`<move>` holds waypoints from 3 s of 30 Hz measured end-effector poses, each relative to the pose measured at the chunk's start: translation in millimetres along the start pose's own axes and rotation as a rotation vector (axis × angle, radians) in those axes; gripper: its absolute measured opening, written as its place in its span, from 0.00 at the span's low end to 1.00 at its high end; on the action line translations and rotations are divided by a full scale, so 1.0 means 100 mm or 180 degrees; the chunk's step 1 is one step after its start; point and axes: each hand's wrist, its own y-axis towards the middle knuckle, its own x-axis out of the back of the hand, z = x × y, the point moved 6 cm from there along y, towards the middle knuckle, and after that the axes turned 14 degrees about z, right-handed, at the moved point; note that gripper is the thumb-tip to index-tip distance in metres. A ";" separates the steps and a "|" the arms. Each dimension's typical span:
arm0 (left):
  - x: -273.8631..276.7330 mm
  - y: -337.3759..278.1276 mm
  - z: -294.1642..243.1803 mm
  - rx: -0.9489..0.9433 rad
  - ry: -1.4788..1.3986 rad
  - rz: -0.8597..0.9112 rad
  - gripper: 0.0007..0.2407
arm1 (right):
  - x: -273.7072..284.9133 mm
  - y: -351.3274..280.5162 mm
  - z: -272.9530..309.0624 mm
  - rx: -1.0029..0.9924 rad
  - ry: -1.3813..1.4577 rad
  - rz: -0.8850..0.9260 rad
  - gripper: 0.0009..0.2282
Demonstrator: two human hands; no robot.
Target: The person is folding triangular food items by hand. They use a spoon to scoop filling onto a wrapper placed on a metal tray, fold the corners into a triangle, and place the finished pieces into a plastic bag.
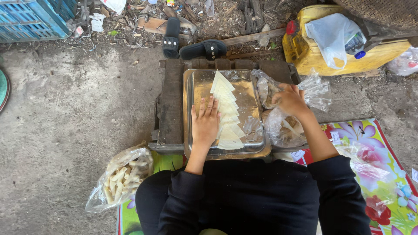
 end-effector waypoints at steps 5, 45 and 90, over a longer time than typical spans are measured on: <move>0.00 0.00 0.00 0.0008 -0.0026 0.0011 0.22 | -0.10 0.10 0.00 0.0028 -0.0452 -0.0211 0.21; -0.01 0.00 -0.01 0.0027 0.0111 -0.0037 0.21 | 0.18 -0.60 2.03 0.0793 -0.1741 -0.0486 0.43; 0.18 -0.03 -0.01 -0.0087 -0.0303 -0.0201 0.22 | 0.27 -1.32 1.70 0.1696 -0.0007 -0.0525 0.33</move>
